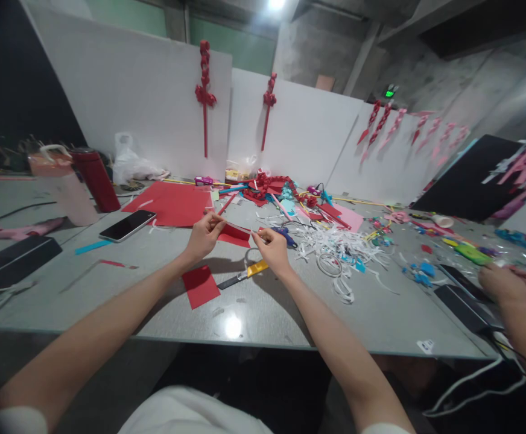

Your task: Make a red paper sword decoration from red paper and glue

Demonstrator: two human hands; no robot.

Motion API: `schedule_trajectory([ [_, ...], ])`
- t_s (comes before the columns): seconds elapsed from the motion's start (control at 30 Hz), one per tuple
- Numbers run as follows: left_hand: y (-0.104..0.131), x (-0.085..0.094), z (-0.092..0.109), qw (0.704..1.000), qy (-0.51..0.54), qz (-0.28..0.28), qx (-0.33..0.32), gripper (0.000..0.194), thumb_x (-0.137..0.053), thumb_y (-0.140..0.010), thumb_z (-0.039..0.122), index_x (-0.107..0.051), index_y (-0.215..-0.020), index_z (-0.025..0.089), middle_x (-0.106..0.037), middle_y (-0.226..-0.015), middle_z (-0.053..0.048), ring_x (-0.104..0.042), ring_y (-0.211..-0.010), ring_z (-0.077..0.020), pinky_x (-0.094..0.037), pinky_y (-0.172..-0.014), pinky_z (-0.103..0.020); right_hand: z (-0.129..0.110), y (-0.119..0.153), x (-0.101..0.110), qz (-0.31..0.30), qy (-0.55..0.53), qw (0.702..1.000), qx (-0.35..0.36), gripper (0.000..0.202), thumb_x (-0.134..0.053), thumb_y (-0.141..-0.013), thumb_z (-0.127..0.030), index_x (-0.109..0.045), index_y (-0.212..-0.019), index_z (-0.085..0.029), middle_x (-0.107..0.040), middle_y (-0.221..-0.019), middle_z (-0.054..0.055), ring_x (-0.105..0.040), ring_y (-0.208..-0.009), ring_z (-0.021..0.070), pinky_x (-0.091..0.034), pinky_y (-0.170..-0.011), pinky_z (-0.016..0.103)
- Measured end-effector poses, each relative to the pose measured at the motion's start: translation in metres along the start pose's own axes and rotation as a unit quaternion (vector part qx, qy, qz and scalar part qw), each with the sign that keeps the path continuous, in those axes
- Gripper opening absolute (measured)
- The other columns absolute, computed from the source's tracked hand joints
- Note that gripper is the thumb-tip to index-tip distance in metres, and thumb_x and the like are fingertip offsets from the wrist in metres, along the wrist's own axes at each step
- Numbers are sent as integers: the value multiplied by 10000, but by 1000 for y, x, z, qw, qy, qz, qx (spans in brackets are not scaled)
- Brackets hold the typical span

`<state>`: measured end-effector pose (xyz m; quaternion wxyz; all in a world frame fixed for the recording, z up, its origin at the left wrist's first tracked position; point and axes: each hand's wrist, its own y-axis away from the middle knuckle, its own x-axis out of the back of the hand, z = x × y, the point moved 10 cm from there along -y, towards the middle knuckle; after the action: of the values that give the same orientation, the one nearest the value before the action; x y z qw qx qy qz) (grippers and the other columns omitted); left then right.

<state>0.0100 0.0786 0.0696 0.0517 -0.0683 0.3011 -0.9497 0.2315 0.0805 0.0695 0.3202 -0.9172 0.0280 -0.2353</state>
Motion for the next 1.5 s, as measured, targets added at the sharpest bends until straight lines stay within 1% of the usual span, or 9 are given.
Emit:
schedule_trajectory([
  [0.3, 1, -1, 2, 1000, -5, -7, -8, 262, -607, -944, 448, -556, -898, 195, -639, -710, 3, -603, -634, -145, -400, -583, -239, 5, -1, 0, 4, 0, 1000, -8, 391, -637, -900, -530, -734, -822, -159, -635, -653, 19, -473, -562, 145, -340, -544, 275],
  [0.53, 1, 0, 3, 1000, 11, -7, -17, 265, -623, -945, 438, -568, -899, 183, -589, -665, 22, -506, -562, -109, -330, -542, -219, 7, -2, 1, 1, -7, 1000, 0, 348, -659, -900, -488, -746, -829, -158, -681, -701, 31, -546, -613, 159, -400, -604, 279],
  [0.67, 0, 1, 1, 1000, 27, -3, -8, 289, -638, -935, 454, -564, -888, 178, -556, -629, 32, -456, -525, -94, -289, -515, -214, 12, -4, -2, -9, -47, 999, -8, 353, -681, -882, -499, -753, -836, -157, -693, -725, 39, -575, -641, 169, -418, -612, 279],
  [0.8, -3, 3, -7, 999, 38, -1, 7, 318, -651, -920, 485, -565, -894, 181, -578, -629, 25, -456, -509, -94, -276, -501, -215, 15, -6, -2, -14, -84, 996, -22, 361, -702, -863, -518, -765, -853, -163, -714, -763, 49, -588, -659, 177, -444, -626, 286],
  [1.0, -7, 3, -25, 998, 50, -7, 40, 343, -656, -904, 509, -568, -916, 178, -631, -649, 6, -516, -518, -104, -313, -498, -212, 13, -6, -2, -33, -129, 991, -17, 341, -698, -878, -513, -749, -876, -176, -725, -823, 49, -630, -779, 200, -488, -752, 315],
  [1.2, -8, -5, -34, 994, 54, -49, 86, 400, -729, -826, 523, -587, -882, 153, -656, -667, -10, -606, -573, -130, -444, -532, -225, 11, -4, -4, -52, -192, 980, -15, 321, -685, -892, -511, -687, -847, -193, -638, -756, 10, -566, -723, 171, -458, -716, 297],
  [1.33, -6, -13, -39, 988, 32, -101, 109, 375, -764, -778, 482, -613, -813, 141, -643, -644, -13, -624, -591, -145, -521, -574, -263, 5, -3, -4, -71, -211, 975, -7, 304, -672, -907, -505, -663, -861, -204, -608, -769, 1, -540, -723, 164, -433, -704, 287],
  [1.43, -4, -18, -33, 985, -16, -147, 89, 277, -731, -789, 400, -681, -845, 133, -697, -724, -48, -662, -684, -173, -558, -660, -300, 2, -3, -9, -104, -199, 974, 3, 316, -659, -918, -510, -652, -849, -202, -598, -783, 5, -533, -736, 165, -424, -704, 286],
  [1.5, -3, -17, -21, 984, -67, -161, 45, 215, -690, -793, 315, -730, -927, 152, -752, -935, -86, -697, -880, -217, -574, -819, -360, 1, -2, -15, -132, -178, 975, 10, 328, -653, -921, -517, -652, -845, -197, -606, -795, 13, -543, -759, 172, -425, -718, 289],
])
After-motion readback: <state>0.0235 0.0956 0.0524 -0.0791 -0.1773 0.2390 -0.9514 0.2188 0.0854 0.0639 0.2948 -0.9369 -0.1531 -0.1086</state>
